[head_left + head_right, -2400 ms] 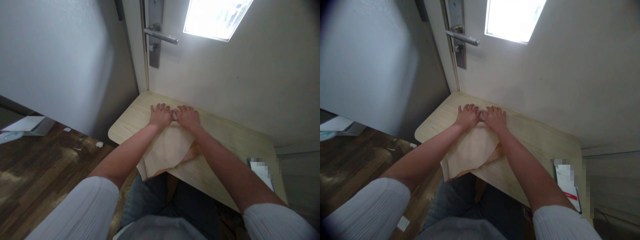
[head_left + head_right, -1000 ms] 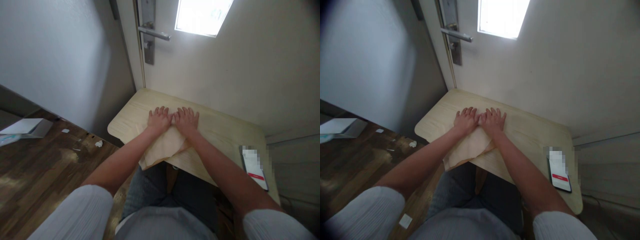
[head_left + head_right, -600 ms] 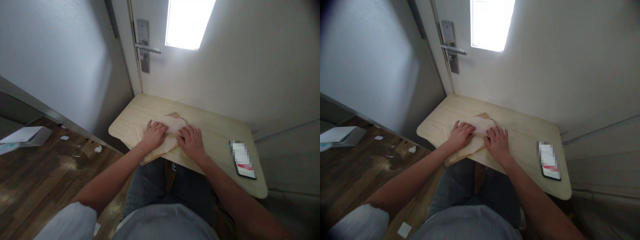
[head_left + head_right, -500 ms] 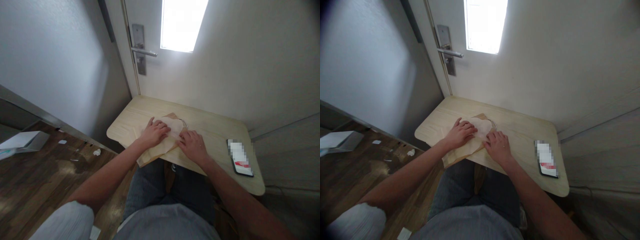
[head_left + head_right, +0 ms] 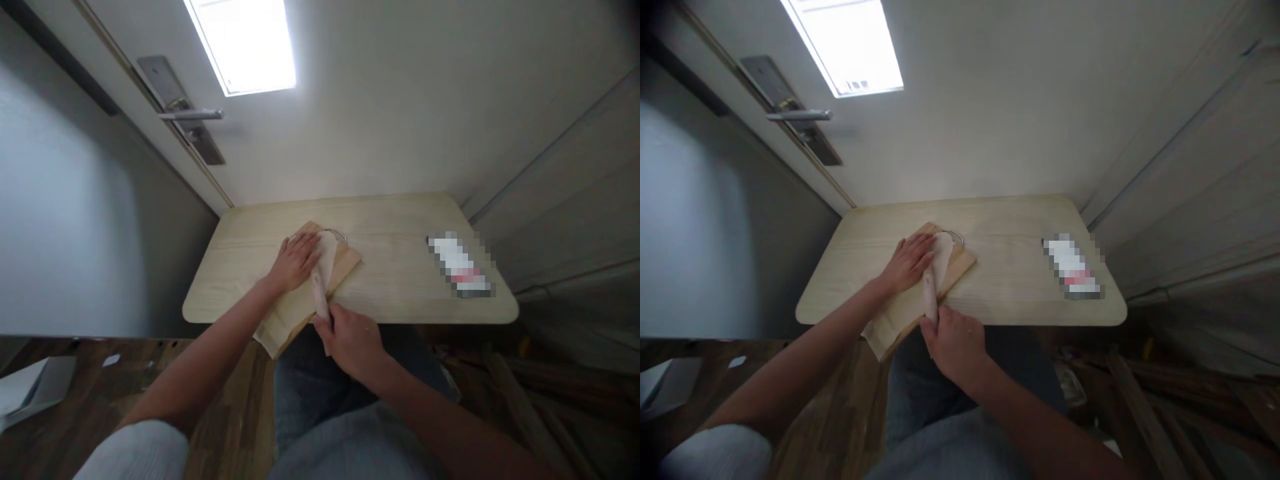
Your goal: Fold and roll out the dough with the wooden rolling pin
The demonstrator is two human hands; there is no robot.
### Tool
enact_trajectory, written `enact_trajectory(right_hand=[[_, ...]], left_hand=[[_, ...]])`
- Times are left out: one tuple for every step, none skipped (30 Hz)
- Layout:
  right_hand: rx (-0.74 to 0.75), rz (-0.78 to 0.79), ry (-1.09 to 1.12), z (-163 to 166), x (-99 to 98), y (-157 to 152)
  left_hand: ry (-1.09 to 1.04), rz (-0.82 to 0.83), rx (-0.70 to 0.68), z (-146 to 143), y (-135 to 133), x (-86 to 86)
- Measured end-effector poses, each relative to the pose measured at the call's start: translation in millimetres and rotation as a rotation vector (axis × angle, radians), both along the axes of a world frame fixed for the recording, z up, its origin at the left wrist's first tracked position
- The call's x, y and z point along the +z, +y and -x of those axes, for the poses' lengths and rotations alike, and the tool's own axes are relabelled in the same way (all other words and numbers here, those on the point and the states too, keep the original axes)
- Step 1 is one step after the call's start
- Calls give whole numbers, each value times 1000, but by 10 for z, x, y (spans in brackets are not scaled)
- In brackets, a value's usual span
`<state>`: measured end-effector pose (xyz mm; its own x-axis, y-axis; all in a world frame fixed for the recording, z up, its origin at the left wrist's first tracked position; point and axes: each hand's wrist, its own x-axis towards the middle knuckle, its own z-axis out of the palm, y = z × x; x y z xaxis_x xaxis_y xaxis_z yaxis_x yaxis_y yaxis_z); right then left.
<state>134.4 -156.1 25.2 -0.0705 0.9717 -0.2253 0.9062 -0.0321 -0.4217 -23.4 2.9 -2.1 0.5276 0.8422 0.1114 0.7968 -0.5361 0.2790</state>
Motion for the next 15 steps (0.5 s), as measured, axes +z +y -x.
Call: enact_trajectory(right_hand=[[1,6,-12,19,5,20],[0,11,-27,28,7,40],[-2,15,-43,29,6,57],[-4,19,-58,22,3,70],[-6,22,-74,12,-2,78],[-6,26,-87,0,-7,84],[-3,30,-93,-14,-11,86],[1,36,-96,-28,-16,88],[4,44,-96,-43,-21,90],[2,51,-96,-59,-25,92],[-4,58,-96,-78,-30,96],[-15,65,-98,-98,-34,101],[-31,71,-100,-120,-39,107],[-44,79,-101,-145,-43,112],[-55,86,-100,-171,-46,117]], left_hand=[[8,-9,-29,-42,44,-26],[16,-20,-59,-83,78,-39],[22,-30,-87,-123,105,-44],[26,-39,-113,-162,123,-42],[27,-48,-133,-201,136,-36],[24,-55,-147,-239,144,-29],[18,-61,-156,-277,148,-21],[10,-61,-161,-315,150,-14],[5,-56,-167,-352,150,-7],[2,-49,-171,-390,150,-1],[3,-41,-175,-428,150,5],[8,-34,-179,-467,151,11],[14,-30,-184,-507,153,15],[19,-29,-190,-549,156,19],[24,-32,-200,-594,161,21]])
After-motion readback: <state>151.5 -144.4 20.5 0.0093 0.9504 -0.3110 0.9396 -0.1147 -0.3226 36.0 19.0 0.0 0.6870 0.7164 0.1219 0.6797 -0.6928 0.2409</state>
